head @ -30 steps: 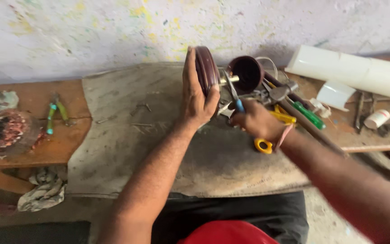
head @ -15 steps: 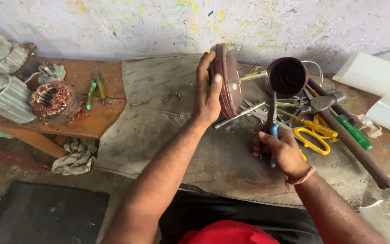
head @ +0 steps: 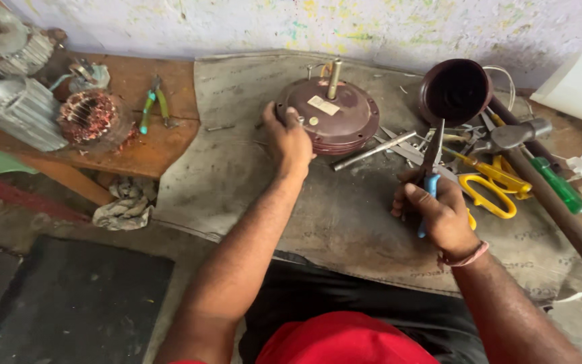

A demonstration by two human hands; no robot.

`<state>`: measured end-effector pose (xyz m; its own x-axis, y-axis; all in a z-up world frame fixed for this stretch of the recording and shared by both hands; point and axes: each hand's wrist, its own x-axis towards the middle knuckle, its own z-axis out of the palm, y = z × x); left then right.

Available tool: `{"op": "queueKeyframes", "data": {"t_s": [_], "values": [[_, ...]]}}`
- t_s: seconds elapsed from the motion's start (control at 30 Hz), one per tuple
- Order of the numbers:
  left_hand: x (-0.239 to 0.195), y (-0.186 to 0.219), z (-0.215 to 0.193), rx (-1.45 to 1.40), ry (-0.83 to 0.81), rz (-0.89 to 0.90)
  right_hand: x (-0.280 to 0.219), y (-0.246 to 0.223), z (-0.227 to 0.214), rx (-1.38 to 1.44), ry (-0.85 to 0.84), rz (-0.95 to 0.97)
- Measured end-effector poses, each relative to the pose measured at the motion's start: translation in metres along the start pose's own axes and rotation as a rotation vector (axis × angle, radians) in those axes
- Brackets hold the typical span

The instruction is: The person disassembles a ceiling fan motor housing by using pliers to pull out internal components and a screwdriver to pry parts open, occasionally using a hammer to tap the housing.

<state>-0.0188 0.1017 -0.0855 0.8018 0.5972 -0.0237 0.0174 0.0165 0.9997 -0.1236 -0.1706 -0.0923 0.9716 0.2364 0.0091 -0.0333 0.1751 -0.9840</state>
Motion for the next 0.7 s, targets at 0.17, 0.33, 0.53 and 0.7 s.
{"op": "queueKeyframes", "data": {"t_s": [0.17, 0.33, 0.53, 0.7], "values": [[-0.006, -0.01, 0.027, 0.111, -0.102, 0.226, -0.005, 0.0, 0.003, 0.049, -0.015, -0.062], [-0.001, 0.038, -0.005, 0.428, -0.466, -0.095, -0.008, -0.002, 0.002, -0.011, 0.009, -0.051], [0.055, 0.063, -0.006, 0.929, -0.469, 0.532, -0.006, -0.01, 0.008, 0.009, -0.001, -0.055], [0.055, 0.064, 0.036, 0.916, -0.591, 0.583, -0.025, -0.048, 0.019, -0.863, -0.039, -0.206]]}}
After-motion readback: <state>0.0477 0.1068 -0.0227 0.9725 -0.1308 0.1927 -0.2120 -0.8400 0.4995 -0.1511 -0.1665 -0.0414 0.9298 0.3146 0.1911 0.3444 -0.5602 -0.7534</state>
